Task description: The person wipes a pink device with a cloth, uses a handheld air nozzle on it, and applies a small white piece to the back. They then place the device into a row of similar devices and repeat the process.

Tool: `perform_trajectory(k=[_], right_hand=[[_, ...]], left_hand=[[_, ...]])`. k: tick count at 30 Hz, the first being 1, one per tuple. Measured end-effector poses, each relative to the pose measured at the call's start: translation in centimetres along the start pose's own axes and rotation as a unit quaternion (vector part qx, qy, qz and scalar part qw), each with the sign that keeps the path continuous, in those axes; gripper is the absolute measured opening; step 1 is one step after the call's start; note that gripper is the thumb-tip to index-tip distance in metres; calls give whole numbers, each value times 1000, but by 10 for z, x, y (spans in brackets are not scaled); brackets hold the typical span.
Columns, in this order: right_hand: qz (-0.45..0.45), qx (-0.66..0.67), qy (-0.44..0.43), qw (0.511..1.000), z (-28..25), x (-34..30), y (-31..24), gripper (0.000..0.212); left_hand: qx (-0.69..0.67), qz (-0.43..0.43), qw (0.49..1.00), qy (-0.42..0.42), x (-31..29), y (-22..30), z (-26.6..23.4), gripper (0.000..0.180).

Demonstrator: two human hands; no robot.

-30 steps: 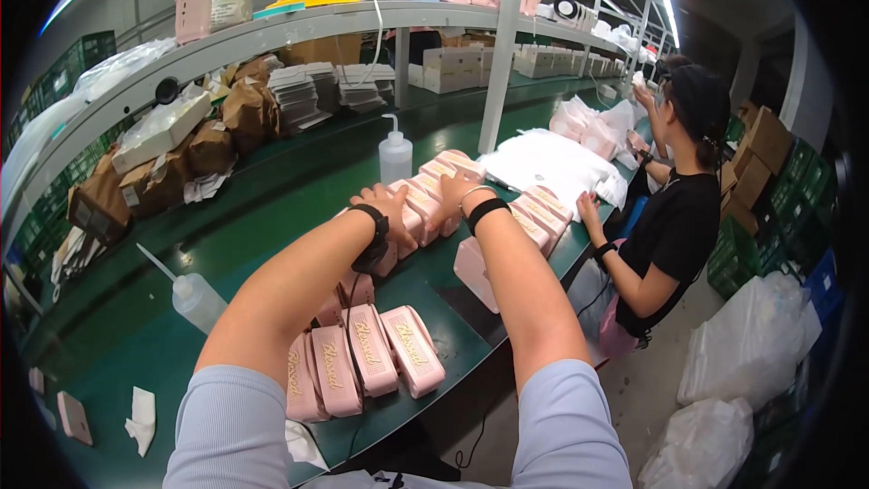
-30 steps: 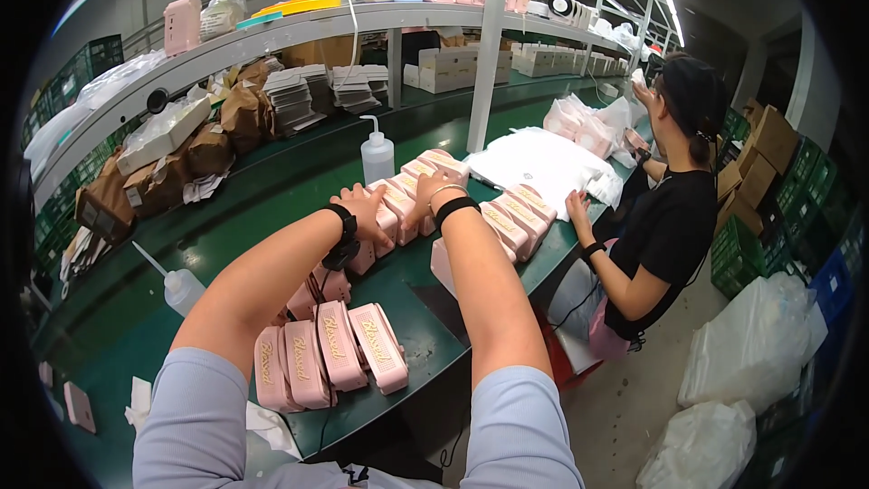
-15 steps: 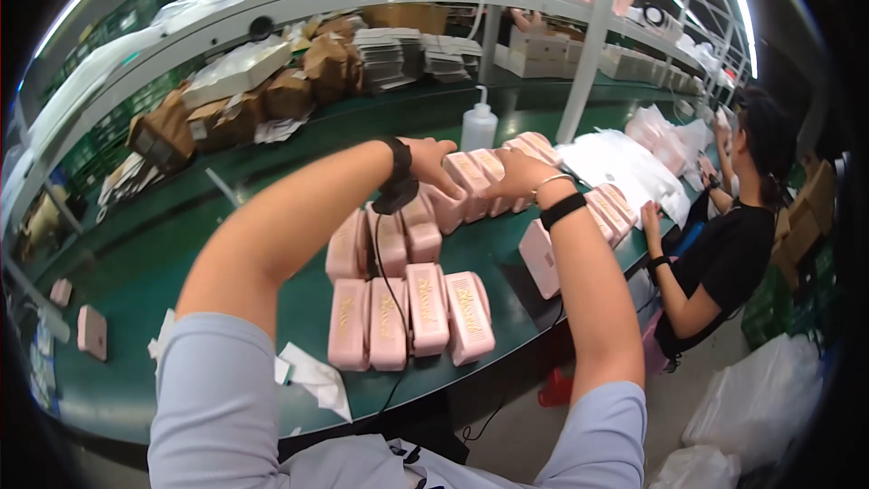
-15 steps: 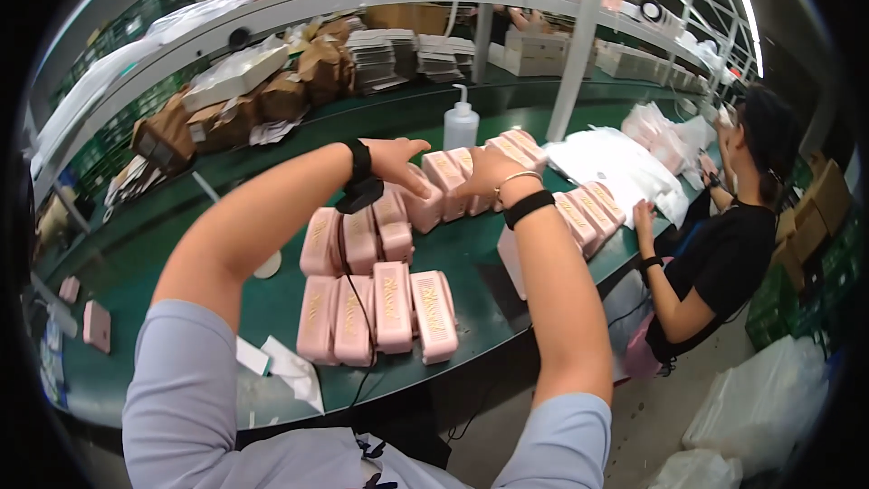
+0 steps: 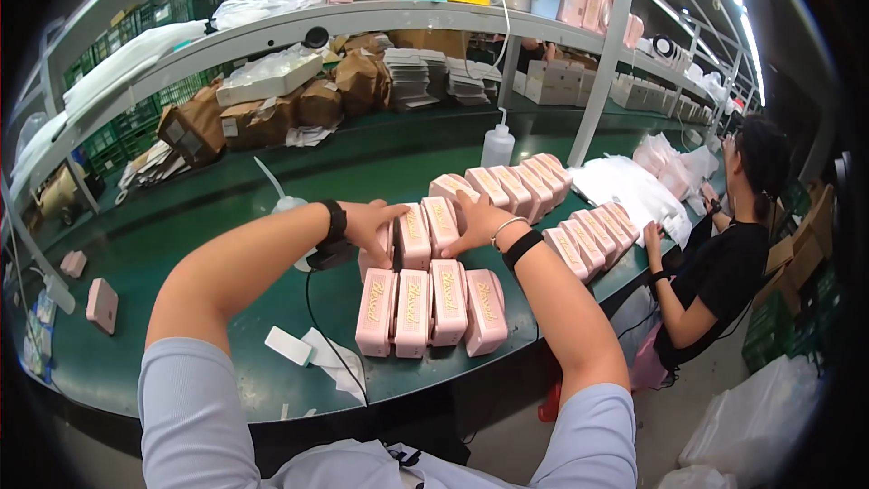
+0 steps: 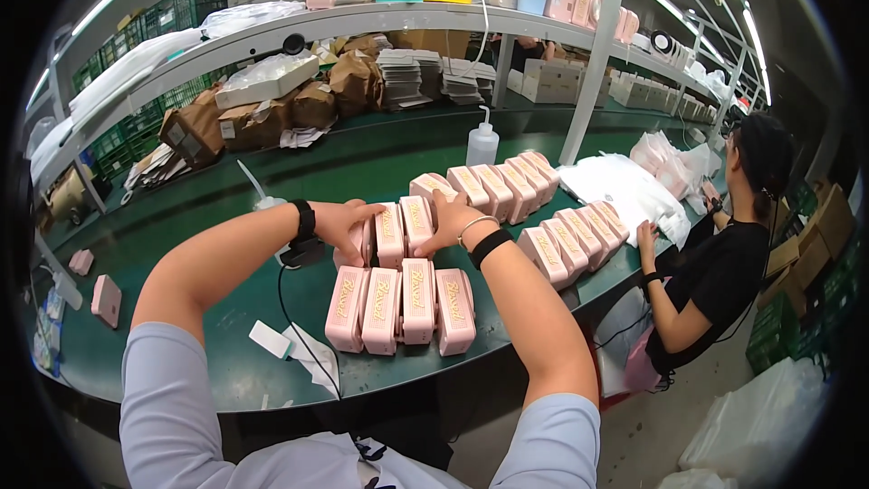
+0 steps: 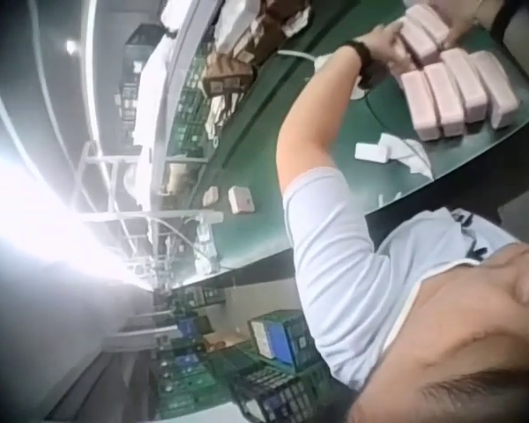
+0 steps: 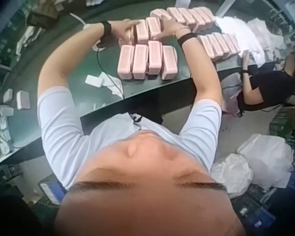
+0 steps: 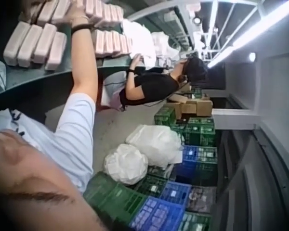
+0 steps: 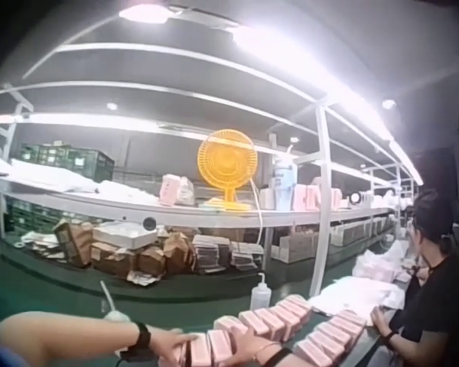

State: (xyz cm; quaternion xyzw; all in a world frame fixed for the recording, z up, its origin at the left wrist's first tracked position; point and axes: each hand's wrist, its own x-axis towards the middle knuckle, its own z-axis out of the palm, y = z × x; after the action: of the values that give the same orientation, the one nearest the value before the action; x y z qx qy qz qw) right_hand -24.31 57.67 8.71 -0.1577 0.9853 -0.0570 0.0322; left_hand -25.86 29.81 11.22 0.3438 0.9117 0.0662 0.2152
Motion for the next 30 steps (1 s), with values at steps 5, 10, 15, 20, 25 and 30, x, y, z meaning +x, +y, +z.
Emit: perform_trajectory(k=[5, 10, 15, 20, 25, 30], right_hand=[[-31, 13, -5, 999, -3, 9, -2, 117], [-44, 16, 33, 998, 2, 23, 6, 97], [3, 24, 61, 998, 7, 36, 7, 79], [7, 7, 60, 998, 2, 45, 7, 72], [10, -3, 54, 998, 0, 31, 3, 66], [-144, 158, 206, 955, -15, -81, -1, 59]], left_hand=[[-56, 8, 993, 99, 4, -1, 14, 112], [-89, -36, 981, 167, 12, 11, 19, 101], [-72, -48, 973, 216, 37, -2, 22, 95], [-70, -45, 968, 238, 57, -13, 28, 86], [-94, -37, 962, 254, 56, -22, 34, 86], [-157, -28, 950, 268, -16, 6, 18, 90]])
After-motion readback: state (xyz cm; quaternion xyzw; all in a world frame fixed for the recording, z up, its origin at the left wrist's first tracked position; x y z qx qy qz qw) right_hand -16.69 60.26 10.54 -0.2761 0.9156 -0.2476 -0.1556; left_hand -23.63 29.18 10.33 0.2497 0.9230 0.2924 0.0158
